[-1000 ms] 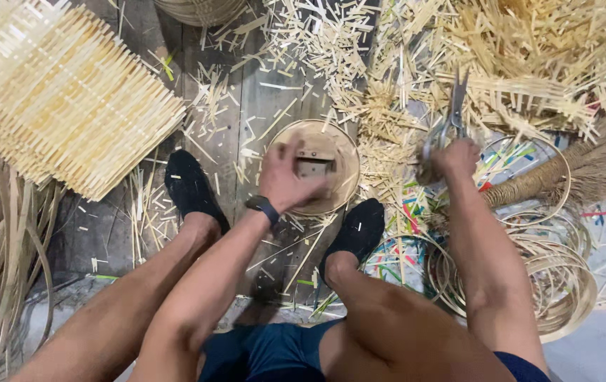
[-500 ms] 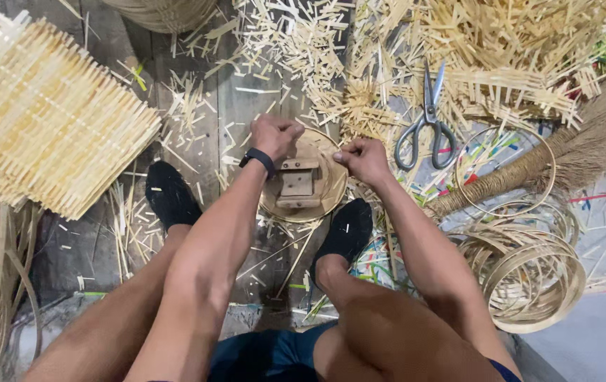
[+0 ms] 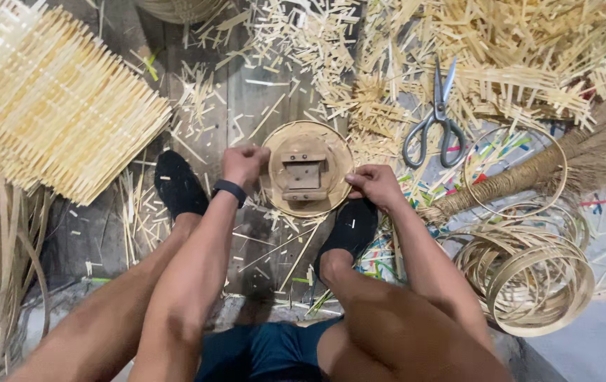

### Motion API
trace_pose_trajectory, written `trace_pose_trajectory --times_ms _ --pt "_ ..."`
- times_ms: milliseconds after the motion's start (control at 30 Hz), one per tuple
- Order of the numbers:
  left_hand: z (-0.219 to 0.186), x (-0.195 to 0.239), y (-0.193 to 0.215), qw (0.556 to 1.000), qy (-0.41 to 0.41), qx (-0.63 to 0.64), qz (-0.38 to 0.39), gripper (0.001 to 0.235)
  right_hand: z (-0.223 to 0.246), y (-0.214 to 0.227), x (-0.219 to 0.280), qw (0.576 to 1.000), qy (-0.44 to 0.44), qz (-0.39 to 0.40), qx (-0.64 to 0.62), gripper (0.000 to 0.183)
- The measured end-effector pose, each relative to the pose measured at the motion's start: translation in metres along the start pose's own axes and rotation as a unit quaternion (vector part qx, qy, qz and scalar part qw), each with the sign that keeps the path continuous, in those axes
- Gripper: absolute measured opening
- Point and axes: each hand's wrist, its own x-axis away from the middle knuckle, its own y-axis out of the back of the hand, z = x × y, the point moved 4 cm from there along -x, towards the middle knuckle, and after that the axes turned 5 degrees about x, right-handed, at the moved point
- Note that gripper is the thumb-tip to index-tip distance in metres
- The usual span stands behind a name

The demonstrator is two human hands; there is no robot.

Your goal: The person sits on the floor and repeatedly places a woven bamboo mat over a circular basket base, then uses shears to trim the excess matting flush with the base edge. The person stacks finished bases and continues the process with new mats.

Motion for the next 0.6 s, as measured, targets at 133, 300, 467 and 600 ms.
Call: trace_pose_trajectory --times_ms 133,300,467,600 --pt "0.019 0.004 -0.003 0.973 0.122 0.176 0.084 0.037 -0.013 0.002 -0.008 0.999 -0.006 -0.014 -0.039 0.021" --pt "0.0 0.008 -0.006 0.991 0.096 0.092 -0.028 0.034 -0.001 -0.003 0.003 0.998 -0.009 -0.053 -0.031 0.02" --pt "-0.002 0.018 0.002 0.958 0.147 0.243 0.048 0.035 0.025 -0.01 0.034 0.987 0.019 0.011 -0.16 0.022" --pt "0.021 0.077 -0.023 0.813 0.21 0.506 0.196 0.026 0.018 -0.027 0.043 0.986 -0.015 0.053 -0.159 0.022"
